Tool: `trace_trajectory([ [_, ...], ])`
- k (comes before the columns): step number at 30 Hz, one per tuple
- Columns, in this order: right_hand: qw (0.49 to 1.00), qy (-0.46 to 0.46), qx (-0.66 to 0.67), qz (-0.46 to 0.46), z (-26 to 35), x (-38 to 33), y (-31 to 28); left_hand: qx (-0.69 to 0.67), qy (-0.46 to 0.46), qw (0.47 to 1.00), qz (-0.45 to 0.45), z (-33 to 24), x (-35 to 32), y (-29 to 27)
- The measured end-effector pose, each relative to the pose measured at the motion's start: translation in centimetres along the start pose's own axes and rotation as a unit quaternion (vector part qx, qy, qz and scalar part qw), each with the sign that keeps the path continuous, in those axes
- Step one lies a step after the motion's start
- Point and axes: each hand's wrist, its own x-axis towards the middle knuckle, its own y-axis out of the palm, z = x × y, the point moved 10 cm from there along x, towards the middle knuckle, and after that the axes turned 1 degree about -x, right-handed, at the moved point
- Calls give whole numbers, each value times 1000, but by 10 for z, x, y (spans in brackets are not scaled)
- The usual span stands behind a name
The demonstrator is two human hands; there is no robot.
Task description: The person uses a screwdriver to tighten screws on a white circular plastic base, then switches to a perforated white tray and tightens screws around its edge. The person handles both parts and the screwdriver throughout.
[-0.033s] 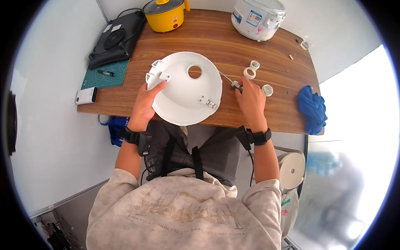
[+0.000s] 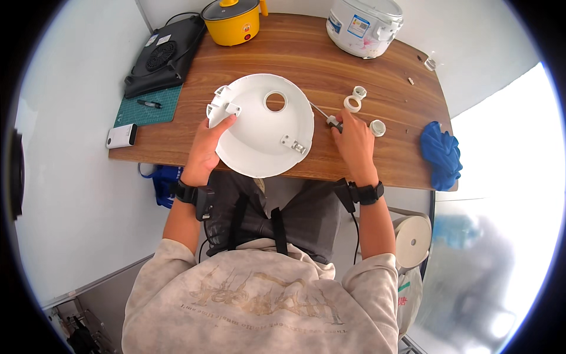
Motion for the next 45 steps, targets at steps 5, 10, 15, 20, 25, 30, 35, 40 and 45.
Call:
trace_trajectory([
  [5,999,-26,23,-13,-1,1,2,-4,-16,1000,-6,12,4,-3],
  [10,991,-79,59,-94,51,-1,-40,0,-1,1000,-15,16,-1,-1],
  [15,963,-227,139,39,145,-10,-19,27,24,999,-12,19,-3,-3],
  [20,948,-311,51,51,191,2,21,47,33,998,-2,23,1,-4],
  [25,932,-347,66,77,208,1,40,70,53,996,-4,14,-5,-1],
  [30,925,-375,36,42,216,0,39,90,70,993,3,15,-1,-3],
  [35,921,-385,36,43,221,2,34,81,68,994,14,18,0,-4],
  [40,918,-394,3,49,223,0,40,87,75,993,12,18,2,-5],
  [45,918,-392,-22,50,226,0,41,93,92,991,33,15,1,-3],
])
